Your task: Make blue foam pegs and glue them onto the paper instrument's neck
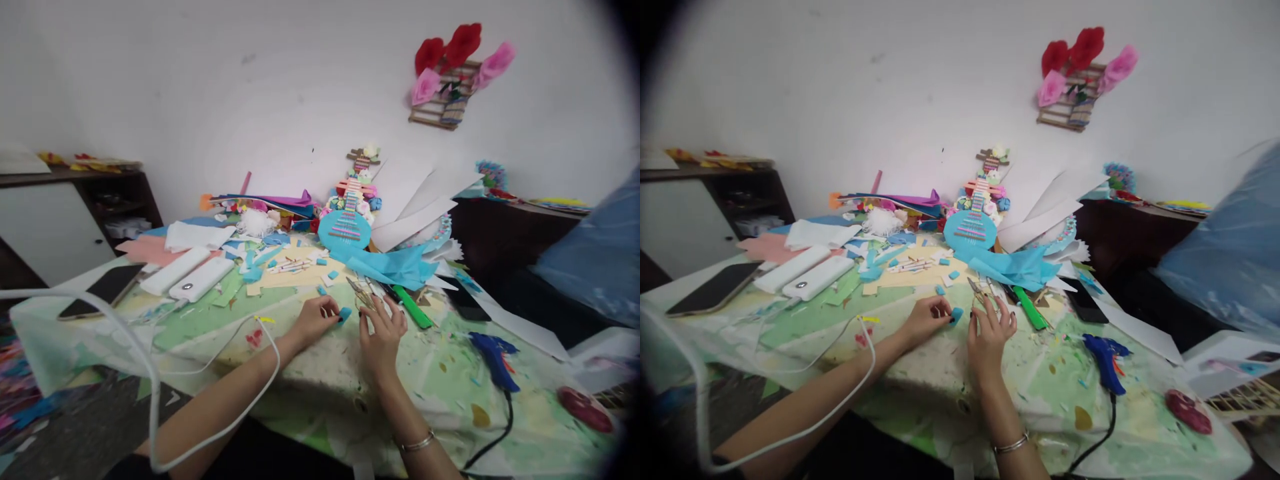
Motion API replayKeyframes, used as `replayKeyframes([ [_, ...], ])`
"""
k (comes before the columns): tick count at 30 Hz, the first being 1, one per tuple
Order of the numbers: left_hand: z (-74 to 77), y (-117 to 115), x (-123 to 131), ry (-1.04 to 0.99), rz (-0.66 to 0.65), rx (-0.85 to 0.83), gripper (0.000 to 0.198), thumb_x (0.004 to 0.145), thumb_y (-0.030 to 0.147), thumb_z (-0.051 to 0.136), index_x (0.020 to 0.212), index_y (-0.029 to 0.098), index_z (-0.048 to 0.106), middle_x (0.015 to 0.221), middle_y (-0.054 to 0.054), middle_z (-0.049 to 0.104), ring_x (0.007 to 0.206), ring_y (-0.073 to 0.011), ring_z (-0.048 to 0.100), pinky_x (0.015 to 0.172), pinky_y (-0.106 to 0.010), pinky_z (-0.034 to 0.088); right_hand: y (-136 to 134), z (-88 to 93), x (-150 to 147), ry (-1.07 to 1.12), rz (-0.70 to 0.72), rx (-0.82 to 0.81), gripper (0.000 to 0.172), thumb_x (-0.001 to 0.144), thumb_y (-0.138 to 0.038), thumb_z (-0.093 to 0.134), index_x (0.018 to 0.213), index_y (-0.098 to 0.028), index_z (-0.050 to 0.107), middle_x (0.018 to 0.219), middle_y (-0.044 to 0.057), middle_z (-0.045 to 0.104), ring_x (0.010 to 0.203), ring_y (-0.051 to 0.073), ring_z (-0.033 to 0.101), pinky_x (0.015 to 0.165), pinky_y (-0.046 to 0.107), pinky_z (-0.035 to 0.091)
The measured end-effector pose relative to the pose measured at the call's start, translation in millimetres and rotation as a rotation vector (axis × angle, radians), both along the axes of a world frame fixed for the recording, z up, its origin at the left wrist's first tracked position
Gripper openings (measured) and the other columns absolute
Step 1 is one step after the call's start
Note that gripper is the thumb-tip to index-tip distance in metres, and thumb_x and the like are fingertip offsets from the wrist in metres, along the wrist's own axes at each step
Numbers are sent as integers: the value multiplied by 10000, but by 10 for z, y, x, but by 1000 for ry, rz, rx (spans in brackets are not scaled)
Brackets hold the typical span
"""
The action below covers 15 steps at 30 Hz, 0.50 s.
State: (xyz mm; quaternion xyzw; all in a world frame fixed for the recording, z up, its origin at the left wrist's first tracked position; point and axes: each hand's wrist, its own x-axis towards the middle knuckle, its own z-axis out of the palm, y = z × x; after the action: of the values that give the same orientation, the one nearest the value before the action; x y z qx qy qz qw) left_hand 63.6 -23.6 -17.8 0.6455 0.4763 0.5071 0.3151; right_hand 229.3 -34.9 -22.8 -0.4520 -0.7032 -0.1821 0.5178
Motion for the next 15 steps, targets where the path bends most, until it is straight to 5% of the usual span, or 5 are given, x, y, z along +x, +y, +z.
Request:
replayKeyframes([
  [10, 62, -18, 38, 78, 53, 54, 52, 632, 157, 645, 630, 187, 603, 599, 22, 589, 558, -120, 496, 552, -245, 386, -103, 72, 2, 142, -30, 50, 201, 828, -145, 520, 937, -264, 640, 1140, 105, 635, 1029, 339, 502, 861, 558, 306],
  [15, 59, -42, 55, 64, 40, 49, 55, 619, 150, 643, 626, 187, 603, 607, 16, 607, 588, -131, 537, 565, -249, 408, -87, 62, 10, 173, -4, 55, 194, 866, -166, 485, 955, -244, 638, 883, 84, 634, 820, 250, 597, 764, 444, 364],
])
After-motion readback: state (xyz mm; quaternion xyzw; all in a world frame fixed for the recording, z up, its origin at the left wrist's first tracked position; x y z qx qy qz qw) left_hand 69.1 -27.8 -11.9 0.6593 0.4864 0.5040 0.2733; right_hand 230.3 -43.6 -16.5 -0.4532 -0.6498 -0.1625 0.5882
